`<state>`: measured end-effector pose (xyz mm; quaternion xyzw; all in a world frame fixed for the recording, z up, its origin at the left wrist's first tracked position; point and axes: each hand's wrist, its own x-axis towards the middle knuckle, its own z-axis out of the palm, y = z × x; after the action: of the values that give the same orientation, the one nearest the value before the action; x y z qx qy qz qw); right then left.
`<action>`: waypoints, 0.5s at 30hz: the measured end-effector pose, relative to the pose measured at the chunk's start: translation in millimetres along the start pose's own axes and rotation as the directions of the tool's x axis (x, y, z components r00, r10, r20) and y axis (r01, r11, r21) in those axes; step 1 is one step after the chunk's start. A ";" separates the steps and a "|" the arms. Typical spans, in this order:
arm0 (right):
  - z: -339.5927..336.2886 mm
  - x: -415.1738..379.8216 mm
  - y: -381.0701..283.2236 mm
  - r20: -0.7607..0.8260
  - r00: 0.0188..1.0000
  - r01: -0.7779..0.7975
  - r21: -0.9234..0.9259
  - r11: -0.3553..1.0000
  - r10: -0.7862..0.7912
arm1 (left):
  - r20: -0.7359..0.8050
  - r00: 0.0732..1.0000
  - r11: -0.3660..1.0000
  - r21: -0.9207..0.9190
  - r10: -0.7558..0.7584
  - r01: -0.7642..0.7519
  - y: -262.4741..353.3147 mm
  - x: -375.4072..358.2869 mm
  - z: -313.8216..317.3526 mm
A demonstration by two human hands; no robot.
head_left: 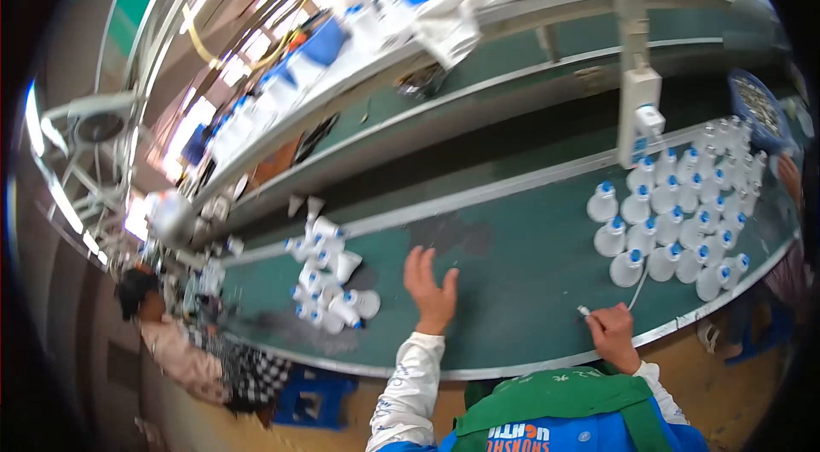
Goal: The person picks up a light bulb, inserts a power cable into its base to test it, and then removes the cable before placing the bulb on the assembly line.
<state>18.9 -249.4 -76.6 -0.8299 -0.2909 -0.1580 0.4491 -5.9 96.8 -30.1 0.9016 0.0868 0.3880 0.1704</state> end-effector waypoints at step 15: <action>2.1 -1.5 -0.7 0.095 0.995 -0.018 -0.060 0.998 0.024 | -0.151 0.925 0.877 0.297 -0.348 0.378 -147.4 -41.4 -86.2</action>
<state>17.3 -247.9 -78.0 -0.8525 -0.2986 -0.1221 0.4114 -100.7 242.1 -57.9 0.8657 0.3241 0.3715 0.0870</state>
